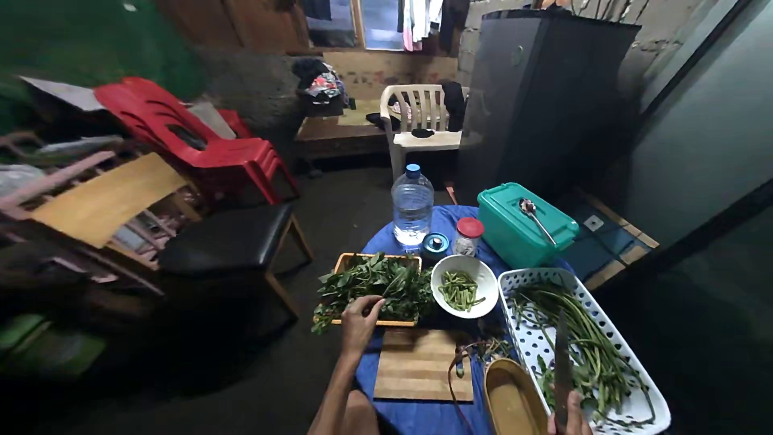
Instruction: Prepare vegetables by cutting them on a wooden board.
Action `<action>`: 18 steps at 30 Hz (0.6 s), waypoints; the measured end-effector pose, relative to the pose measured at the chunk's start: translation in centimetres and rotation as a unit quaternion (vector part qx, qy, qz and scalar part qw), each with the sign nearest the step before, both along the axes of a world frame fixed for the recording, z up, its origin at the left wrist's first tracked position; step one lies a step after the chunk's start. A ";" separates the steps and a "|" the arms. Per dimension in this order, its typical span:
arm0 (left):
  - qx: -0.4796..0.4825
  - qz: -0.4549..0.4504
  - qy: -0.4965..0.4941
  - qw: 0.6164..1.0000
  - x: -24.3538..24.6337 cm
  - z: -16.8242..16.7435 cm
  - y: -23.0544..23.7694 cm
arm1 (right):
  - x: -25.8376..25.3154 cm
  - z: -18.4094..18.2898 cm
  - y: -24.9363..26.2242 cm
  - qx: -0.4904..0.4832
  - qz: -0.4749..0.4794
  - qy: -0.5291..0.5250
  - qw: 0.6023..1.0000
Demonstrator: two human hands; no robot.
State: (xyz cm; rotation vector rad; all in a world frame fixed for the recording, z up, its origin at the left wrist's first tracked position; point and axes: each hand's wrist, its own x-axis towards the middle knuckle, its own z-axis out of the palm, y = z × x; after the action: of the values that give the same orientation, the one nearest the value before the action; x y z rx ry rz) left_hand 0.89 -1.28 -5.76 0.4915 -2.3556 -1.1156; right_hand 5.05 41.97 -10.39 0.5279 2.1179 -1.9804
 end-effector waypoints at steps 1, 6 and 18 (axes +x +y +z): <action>0.044 0.003 0.031 0.999 0.7 0.4 0.9 | 0.0 -0.2 0.0 -0.007 0.003 0.011 1.000; 0.176 -0.011 0.006 0.984 2.9 0.5 4.4 | 0.4 0.3 -0.3 -0.008 0.033 0.049 0.998; 0.038 -0.216 0.000 0.976 6.9 -0.1 16.0 | 0.9 3.8 -1.6 -0.086 0.106 0.201 0.970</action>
State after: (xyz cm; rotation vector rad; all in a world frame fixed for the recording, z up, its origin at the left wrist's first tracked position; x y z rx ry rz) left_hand 7.76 14.75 -5.88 -0.0031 -2.4938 -1.3951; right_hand 5.91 40.34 -6.55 -0.1387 2.0705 -2.2599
